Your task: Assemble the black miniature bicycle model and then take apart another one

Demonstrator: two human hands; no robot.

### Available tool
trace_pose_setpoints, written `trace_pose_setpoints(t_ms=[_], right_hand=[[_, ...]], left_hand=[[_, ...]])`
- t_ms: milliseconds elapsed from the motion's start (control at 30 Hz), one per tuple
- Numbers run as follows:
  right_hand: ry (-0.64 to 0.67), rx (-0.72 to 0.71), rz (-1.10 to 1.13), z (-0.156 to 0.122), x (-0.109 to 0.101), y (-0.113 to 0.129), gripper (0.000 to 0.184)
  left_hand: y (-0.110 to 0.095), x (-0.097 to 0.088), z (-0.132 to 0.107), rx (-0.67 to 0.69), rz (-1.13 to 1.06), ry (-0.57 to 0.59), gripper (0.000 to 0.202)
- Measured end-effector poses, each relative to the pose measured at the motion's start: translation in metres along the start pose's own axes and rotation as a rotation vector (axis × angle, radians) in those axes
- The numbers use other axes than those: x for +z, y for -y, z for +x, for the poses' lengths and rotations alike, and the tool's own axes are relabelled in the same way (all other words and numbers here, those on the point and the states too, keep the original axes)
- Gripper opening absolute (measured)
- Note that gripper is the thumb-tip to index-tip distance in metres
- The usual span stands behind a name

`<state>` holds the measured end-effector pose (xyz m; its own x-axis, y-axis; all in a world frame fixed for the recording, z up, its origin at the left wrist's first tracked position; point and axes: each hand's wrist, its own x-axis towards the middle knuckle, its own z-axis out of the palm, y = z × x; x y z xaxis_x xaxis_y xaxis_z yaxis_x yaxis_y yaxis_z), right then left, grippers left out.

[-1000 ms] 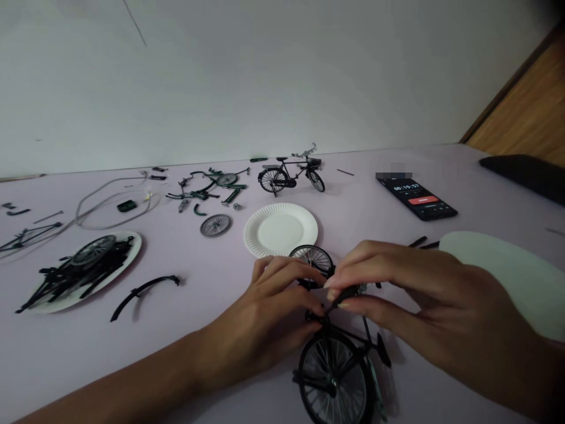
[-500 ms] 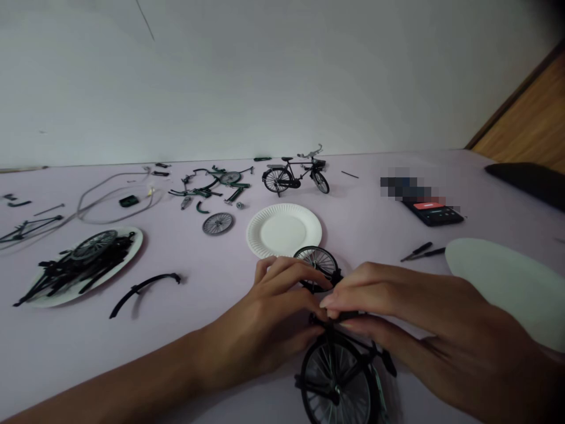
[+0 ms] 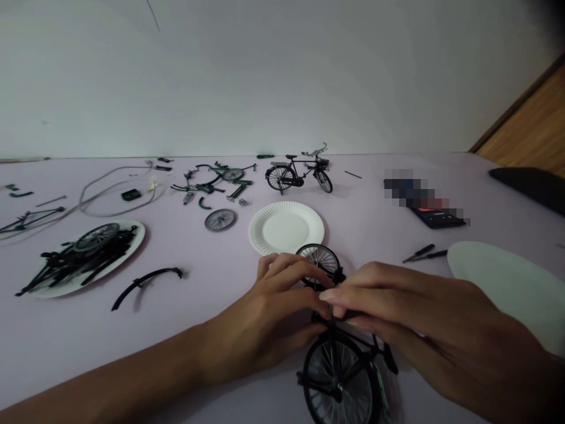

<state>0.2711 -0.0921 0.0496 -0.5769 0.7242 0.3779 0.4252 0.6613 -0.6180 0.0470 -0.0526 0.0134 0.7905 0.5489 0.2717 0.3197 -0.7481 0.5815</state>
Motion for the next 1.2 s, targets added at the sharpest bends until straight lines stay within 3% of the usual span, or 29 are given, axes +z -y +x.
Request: trace_pose_setpoints(t_ms=[533, 933, 1200], right_hand=[[-0.069, -0.019, -0.075, -0.0006, 0.0038, -0.0015, 0.03], [0.043, -0.021, -0.06, -0.0059, -0.0011, -0.0007, 0.039], [0.056, -0.01, -0.018, -0.0039, 0.0029, 0.0005, 0.037]], left_hand=[[0.0006, -0.0011, -0.0005, -0.003, -0.014, 0.001, 0.01], [0.0016, 0.0, 0.0009, 0.006, 0.008, -0.017, 0.017], [-0.0013, -0.0004, 0.0003, -0.007, -0.002, 0.001, 0.006]])
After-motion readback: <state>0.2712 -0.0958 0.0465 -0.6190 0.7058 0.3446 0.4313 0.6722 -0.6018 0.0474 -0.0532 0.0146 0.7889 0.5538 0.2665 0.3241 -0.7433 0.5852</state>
